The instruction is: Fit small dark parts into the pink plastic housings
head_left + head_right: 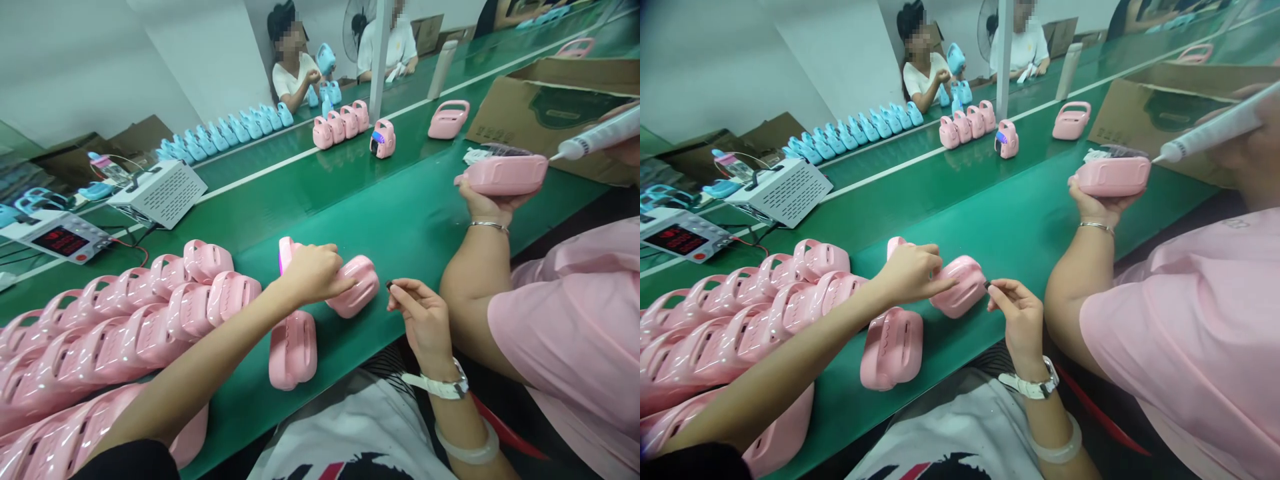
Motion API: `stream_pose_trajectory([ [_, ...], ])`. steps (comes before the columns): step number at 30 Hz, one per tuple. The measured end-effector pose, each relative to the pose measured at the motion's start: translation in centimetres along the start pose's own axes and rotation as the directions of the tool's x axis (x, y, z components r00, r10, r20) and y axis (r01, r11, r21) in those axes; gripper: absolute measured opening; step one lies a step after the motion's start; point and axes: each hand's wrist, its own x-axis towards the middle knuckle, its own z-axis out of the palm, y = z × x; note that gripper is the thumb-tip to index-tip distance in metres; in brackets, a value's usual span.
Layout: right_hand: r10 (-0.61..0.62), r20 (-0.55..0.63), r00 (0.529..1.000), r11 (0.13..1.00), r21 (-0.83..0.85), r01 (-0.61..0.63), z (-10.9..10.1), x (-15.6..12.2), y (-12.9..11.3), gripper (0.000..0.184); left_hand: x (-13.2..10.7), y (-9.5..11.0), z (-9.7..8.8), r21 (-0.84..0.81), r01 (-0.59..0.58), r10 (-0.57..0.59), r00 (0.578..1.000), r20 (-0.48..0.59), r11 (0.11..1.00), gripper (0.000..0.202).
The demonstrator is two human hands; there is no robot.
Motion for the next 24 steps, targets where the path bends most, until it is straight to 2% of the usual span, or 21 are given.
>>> stream_pose_trajectory([
  [2,0.008,0.005,1.000,1.000,-0.023,-0.008,-0.2,-0.5,0.3,0.029,0.0,0.8,0.5,-0.138,0.076,-0.080,0.996,-0.026,0.988,0.042],
  [4,0.032,0.019,0.999,0.999,-0.036,-0.032,-0.1,-0.7,0.8,0.031,-0.1,1.3,0.9,-0.321,0.116,-0.142,0.988,-0.058,0.940,0.030],
  [7,0.062,0.027,0.998,0.998,-0.026,-0.061,0.1,-0.4,1.3,0.035,-0.6,1.5,0.9,-0.549,0.098,-0.144,0.989,-0.042,0.830,0.022],
  [12,0.142,0.105,0.984,0.990,-0.010,-0.142,0.5,0.0,1.3,0.042,-1.6,1.5,0.7,-0.729,0.076,-0.124,0.992,-0.013,0.680,0.024],
  [15,0.199,0.151,0.968,0.980,-0.015,-0.199,0.7,-0.2,1.5,0.044,-1.9,0.6,1.5,-0.823,0.113,-0.112,0.992,0.060,0.557,0.023],
  [18,0.228,0.164,0.960,0.974,-0.025,-0.227,0.6,-0.3,1.7,0.044,-1.8,-0.9,2.3,-0.836,0.217,-0.129,0.976,0.175,0.503,0.030],
  [20,0.237,0.160,0.958,0.972,-0.031,-0.235,0.6,-0.5,1.9,0.044,-1.7,-1.8,2.4,-0.833,0.297,-0.031,0.947,0.320,0.467,0.044],
  [22,0.235,0.150,0.960,0.972,-0.031,-0.232,0.6,-0.8,2.1,0.044,-1.7,-2.5,2.4,-0.835,0.380,0.098,0.887,0.451,0.398,0.057],
  [24,0.223,0.138,0.965,0.975,-0.031,-0.220,0.6,-1.1,2.2,0.045,-1.6,-3.0,2.3,-0.838,0.412,0.193,0.846,0.498,0.358,0.063],
])
